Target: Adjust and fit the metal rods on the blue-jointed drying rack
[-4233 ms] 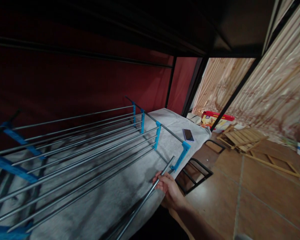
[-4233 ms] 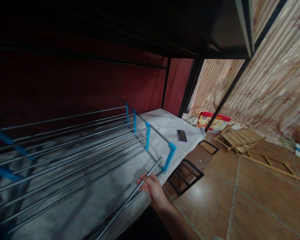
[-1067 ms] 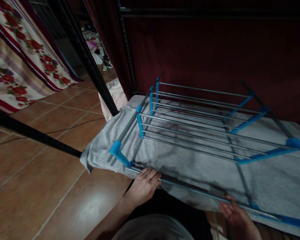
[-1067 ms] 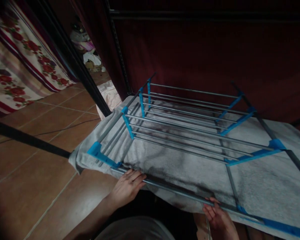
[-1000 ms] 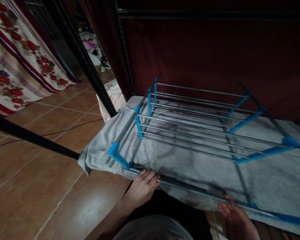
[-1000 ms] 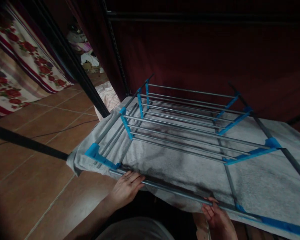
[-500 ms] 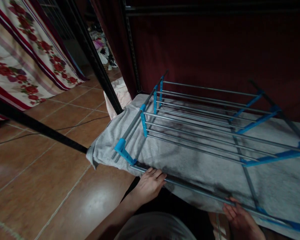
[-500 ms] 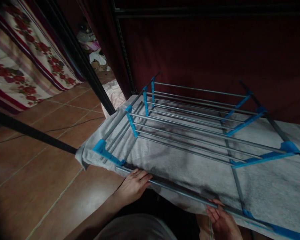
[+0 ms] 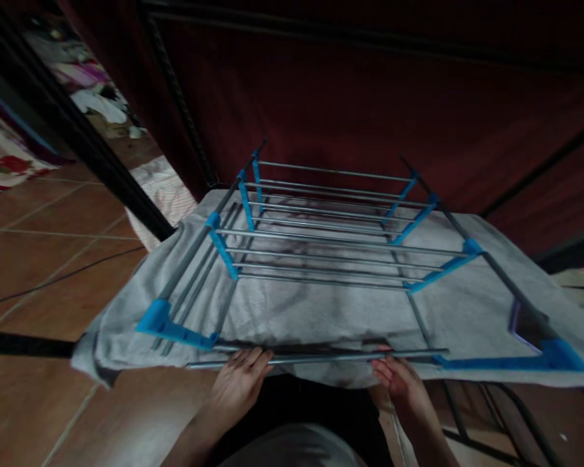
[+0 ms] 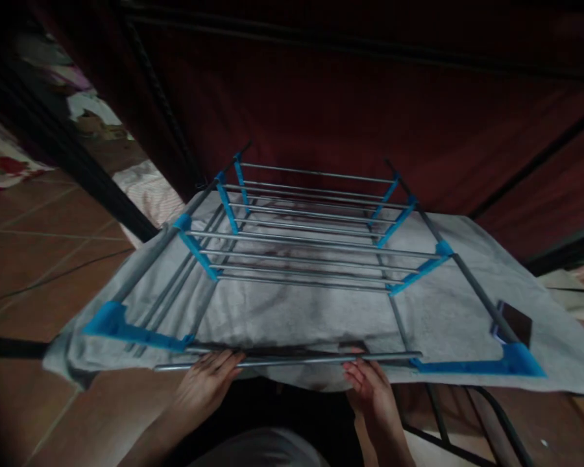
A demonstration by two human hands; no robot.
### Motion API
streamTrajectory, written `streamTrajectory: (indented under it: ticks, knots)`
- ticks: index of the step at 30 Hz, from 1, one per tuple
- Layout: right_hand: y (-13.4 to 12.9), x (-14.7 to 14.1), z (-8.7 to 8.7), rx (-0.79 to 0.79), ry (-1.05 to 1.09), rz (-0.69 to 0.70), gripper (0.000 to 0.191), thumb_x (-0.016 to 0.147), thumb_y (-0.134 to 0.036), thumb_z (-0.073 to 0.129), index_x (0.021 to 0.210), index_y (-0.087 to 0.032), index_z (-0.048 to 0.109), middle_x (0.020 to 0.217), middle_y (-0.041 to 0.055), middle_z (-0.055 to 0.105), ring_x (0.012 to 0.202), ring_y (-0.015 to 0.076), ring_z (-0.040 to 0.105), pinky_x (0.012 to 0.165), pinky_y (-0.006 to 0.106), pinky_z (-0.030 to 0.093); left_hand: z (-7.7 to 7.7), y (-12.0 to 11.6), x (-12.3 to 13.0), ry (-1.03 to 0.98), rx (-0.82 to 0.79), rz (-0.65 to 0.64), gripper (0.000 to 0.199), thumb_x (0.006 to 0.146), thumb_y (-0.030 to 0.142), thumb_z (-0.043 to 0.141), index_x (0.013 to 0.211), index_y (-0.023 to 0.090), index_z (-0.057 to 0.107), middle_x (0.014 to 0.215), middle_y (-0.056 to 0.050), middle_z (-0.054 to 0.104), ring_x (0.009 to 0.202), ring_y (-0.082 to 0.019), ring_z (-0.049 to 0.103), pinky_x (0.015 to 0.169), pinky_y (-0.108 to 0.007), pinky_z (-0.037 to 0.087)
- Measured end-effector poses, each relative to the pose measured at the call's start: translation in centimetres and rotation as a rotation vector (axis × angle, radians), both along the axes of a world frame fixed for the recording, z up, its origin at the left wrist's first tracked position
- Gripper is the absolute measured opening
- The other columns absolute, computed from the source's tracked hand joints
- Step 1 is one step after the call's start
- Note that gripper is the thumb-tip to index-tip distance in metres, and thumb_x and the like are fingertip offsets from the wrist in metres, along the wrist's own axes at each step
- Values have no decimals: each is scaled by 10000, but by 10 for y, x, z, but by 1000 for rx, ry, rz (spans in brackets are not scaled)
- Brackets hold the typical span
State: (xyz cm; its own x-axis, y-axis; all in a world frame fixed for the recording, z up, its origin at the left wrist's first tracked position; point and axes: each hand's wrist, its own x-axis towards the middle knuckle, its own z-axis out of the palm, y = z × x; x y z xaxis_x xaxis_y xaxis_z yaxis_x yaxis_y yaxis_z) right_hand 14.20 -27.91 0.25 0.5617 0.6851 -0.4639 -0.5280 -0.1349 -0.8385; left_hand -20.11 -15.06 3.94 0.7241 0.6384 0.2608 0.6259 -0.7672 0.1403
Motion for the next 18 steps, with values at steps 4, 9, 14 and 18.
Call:
streamTrajectory:
  ticks: [4,9,14,18]
  knots:
    - [8,-1,14,-15,60,7,408,618,-437,825,930,-213,687,895,66,723,828,235,680,731,359,545,-8,16,8,3,90,-38,310,1007,254,376,1134,200,654,1013,-55,716,885,-207,673,818,-346,494]
    - [-4,5,12,-118,-88,-16,475,591,-483,819,966,-215,703,939,68,726,819,222,663,742,343,521,-12,29,24,4,185,-28,376,1019,282,327,1051,177,686,954,-65,732,816,-211,684,775,-354,493]
    - [-27,27,-13,-85,-412,-276,358,617,-467,766,841,-212,652,798,7,645,762,183,590,696,303,485,-19,37,34,-14,224,-18,392,1007,319,343,1033,161,701,988,-96,731,824,-223,696,740,-346,511]
    - [-45,63,-27,-91,-664,-494,313,725,-449,665,920,-216,587,902,10,609,856,185,570,786,312,468,-15,45,44,-15,189,-30,415,1000,346,339,1034,153,705,956,-88,729,792,-217,699,721,-344,534]
